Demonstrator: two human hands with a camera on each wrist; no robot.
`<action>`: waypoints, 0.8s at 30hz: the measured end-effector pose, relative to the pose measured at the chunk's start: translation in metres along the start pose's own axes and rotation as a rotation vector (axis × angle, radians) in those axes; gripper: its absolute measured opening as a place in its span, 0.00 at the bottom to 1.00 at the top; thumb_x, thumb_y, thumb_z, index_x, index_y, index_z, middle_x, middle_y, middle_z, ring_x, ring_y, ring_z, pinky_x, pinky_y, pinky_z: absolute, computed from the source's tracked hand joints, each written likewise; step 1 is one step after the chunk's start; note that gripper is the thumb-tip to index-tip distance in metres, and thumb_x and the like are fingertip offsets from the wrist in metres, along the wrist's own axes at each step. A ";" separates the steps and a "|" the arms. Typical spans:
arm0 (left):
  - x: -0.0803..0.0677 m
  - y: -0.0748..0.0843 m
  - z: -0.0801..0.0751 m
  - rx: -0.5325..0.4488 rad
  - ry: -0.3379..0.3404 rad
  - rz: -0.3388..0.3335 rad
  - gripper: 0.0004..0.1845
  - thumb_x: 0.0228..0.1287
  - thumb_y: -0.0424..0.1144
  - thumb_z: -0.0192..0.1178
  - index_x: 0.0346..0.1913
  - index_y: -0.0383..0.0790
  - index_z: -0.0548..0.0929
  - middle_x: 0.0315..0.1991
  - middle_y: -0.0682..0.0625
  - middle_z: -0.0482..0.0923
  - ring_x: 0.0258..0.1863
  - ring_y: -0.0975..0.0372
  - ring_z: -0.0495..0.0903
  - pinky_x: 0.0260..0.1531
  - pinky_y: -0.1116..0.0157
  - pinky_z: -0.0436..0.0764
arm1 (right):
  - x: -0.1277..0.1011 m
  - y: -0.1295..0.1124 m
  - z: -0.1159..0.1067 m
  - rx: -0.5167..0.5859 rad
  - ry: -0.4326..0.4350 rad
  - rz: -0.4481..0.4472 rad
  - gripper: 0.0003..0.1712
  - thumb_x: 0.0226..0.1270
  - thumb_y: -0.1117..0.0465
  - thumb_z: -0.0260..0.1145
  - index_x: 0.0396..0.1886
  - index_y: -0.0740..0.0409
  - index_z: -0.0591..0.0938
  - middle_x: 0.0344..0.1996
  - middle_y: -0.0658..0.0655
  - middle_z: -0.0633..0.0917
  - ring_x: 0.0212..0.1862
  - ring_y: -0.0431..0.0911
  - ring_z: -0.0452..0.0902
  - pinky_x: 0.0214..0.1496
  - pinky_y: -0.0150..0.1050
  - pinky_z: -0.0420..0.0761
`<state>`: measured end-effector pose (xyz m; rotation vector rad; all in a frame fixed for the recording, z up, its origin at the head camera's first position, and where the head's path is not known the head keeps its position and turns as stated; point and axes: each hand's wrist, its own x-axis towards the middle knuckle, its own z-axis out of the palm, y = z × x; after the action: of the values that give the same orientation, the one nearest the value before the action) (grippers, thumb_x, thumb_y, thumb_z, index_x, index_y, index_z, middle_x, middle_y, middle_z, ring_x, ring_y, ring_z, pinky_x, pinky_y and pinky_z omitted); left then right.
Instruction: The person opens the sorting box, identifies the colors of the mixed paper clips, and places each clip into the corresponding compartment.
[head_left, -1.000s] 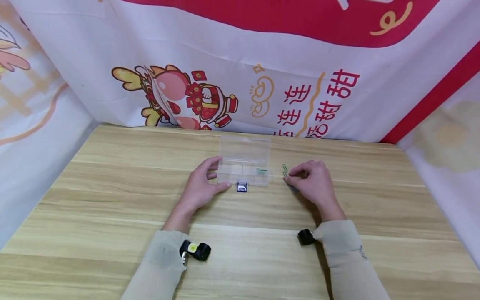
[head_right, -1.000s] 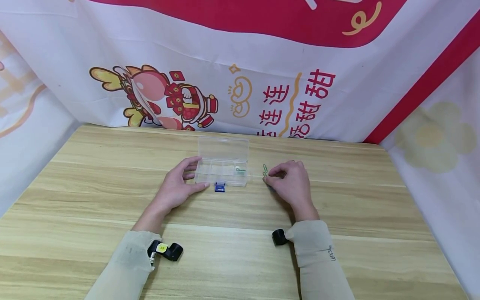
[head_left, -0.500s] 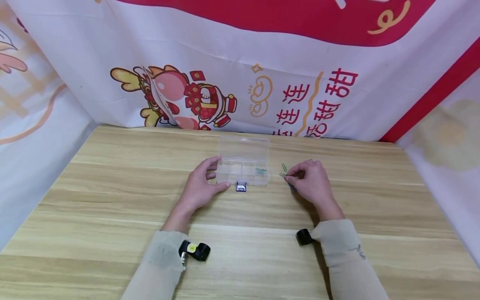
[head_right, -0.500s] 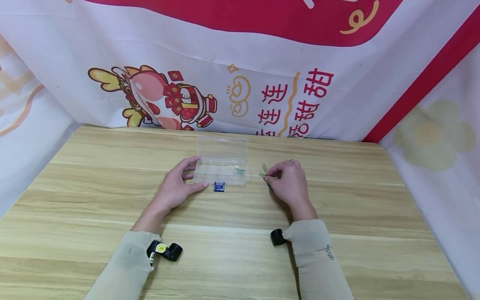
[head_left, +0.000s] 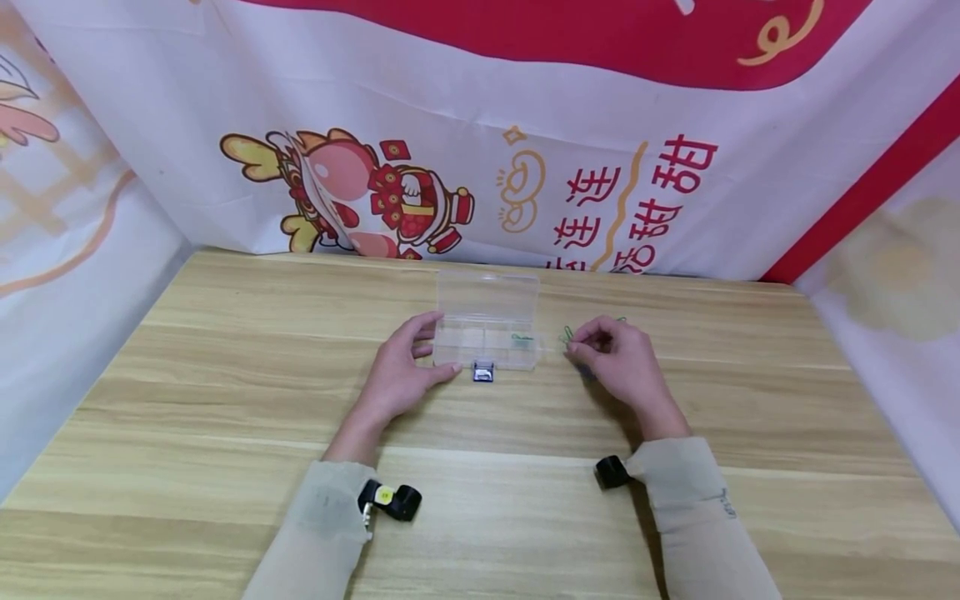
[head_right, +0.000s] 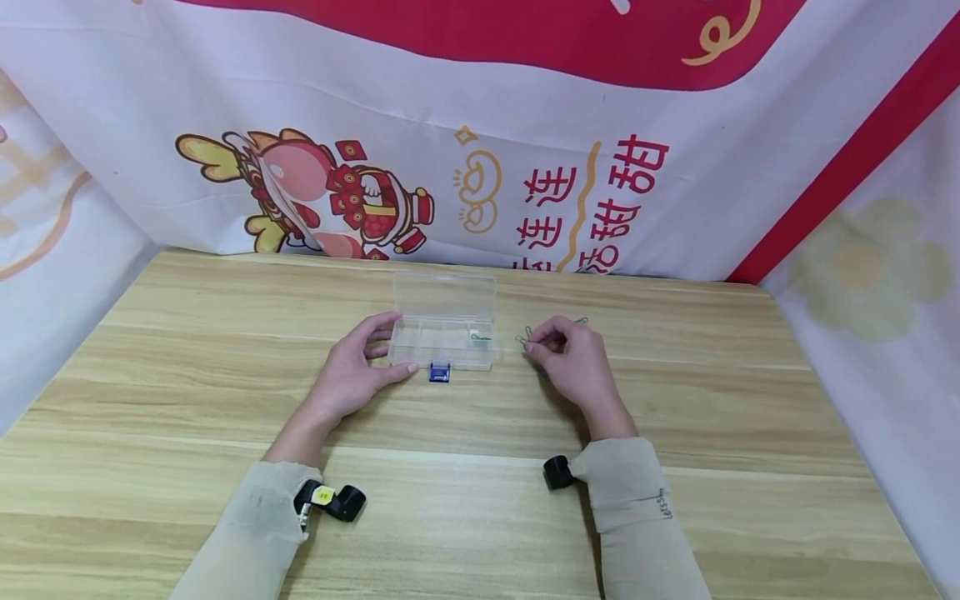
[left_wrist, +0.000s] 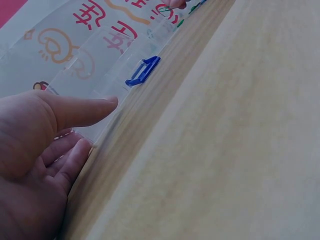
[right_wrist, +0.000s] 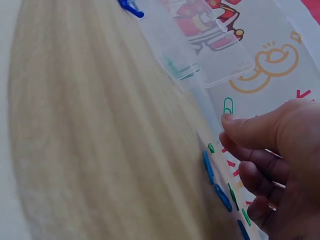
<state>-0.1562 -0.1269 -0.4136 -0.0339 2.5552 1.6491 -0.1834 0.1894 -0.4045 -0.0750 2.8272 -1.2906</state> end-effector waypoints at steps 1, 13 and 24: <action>0.000 0.000 0.000 -0.001 0.000 0.000 0.44 0.63 0.33 0.78 0.80 0.47 0.70 0.72 0.40 0.76 0.70 0.45 0.80 0.73 0.50 0.82 | 0.000 -0.001 -0.001 0.011 0.001 0.003 0.05 0.75 0.59 0.73 0.44 0.55 0.87 0.40 0.57 0.87 0.42 0.50 0.79 0.39 0.35 0.84; 0.000 0.000 0.001 0.003 0.001 -0.014 0.44 0.64 0.34 0.78 0.80 0.49 0.70 0.73 0.41 0.76 0.71 0.45 0.79 0.74 0.50 0.81 | -0.003 -0.011 -0.010 0.097 0.020 0.044 0.07 0.78 0.57 0.70 0.48 0.54 0.88 0.46 0.56 0.87 0.49 0.50 0.77 0.48 0.40 0.81; -0.001 0.001 0.001 0.001 0.002 -0.007 0.44 0.64 0.34 0.78 0.80 0.48 0.70 0.72 0.41 0.76 0.71 0.45 0.79 0.74 0.50 0.81 | -0.003 -0.016 -0.018 0.229 0.003 0.081 0.13 0.75 0.53 0.73 0.51 0.55 0.87 0.46 0.53 0.86 0.48 0.47 0.78 0.44 0.34 0.82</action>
<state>-0.1555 -0.1258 -0.4133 -0.0444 2.5545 1.6456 -0.1810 0.1924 -0.3803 0.0474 2.6328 -1.5840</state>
